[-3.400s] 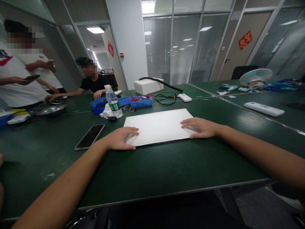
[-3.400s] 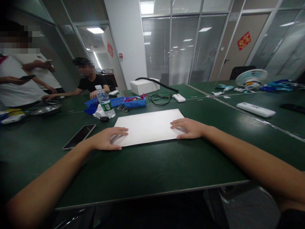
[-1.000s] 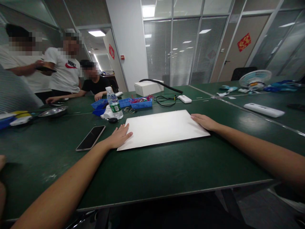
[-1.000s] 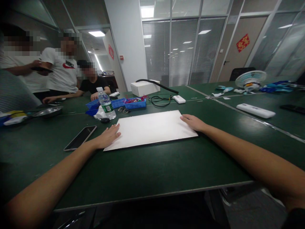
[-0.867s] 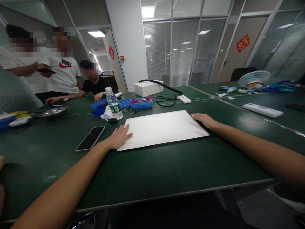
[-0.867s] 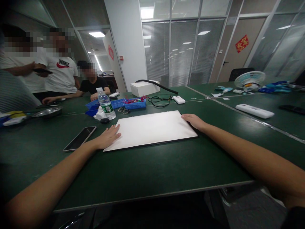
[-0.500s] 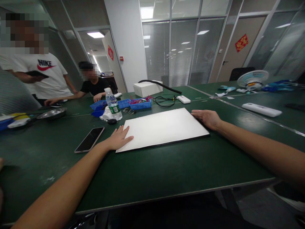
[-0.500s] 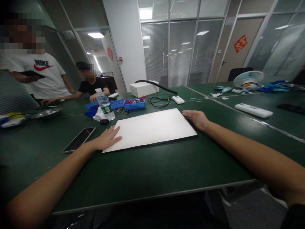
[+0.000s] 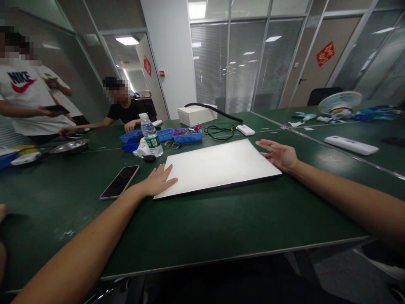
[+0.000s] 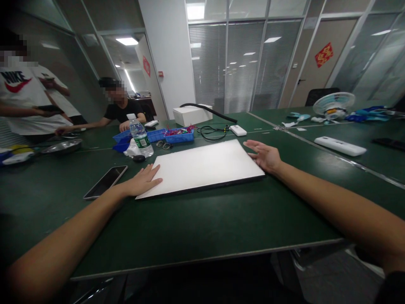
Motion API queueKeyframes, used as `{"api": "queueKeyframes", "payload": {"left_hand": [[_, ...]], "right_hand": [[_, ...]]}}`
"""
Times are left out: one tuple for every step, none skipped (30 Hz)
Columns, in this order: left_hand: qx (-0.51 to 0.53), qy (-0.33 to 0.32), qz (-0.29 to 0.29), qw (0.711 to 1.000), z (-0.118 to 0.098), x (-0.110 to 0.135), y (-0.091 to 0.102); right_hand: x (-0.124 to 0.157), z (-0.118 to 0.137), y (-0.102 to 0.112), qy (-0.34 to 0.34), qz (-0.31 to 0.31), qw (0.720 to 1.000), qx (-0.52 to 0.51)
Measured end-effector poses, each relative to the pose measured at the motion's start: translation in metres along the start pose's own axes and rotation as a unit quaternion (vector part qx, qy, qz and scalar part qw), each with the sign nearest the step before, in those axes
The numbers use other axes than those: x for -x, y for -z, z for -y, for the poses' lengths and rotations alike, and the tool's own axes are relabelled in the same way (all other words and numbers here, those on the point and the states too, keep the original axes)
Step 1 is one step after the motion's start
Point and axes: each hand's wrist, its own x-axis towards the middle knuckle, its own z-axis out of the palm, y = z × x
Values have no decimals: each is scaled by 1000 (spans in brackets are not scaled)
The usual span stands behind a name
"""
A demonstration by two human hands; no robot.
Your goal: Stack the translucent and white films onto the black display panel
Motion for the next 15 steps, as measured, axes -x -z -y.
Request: {"api": "queueKeyframes", "payload": {"left_hand": [[0,0,0,1000,0,0,0],[0,1,0,1000,0,0,0],[0,1,0,1000,1,0,0],[0,1,1,1000,1,0,0],[0,0,1,1000,1,0,0],[1,-1,2,1000,1,0,0],[2,-2,3,1000,1,0,1],[3,-3,4,1000,1,1,1],[4,-4,6,1000,1,1,1],[5,-4,8,1000,0,2,2],[6,-4,10,1000,0,2,2],[7,-3,11,1000,0,2,3],[7,-3,12,1000,0,2,3],[8,-2,12,1000,0,2,3],[8,-2,12,1000,0,2,4]], "right_hand": [[0,-1,-1,4,0,1000,5],[-1,-3,-1,7,-1,1000,8],[-1,-4,-2,10,-4,1000,10],[-1,-5,-2,13,-10,1000,11],[-2,-6,-2,17,-15,1000,13],[-2,-6,-1,22,-21,999,15],[-2,-6,-1,28,-26,999,18],[-2,-5,0,35,-31,999,21],[-2,-4,1,43,-34,998,25],[-3,-3,3,53,-36,998,29],[-3,-2,4,62,-37,997,33],[-3,-1,5,72,-38,996,36],[-3,0,5,81,-39,995,39],[-4,0,6,89,-40,994,42],[-4,1,6,96,-42,993,46]]}}
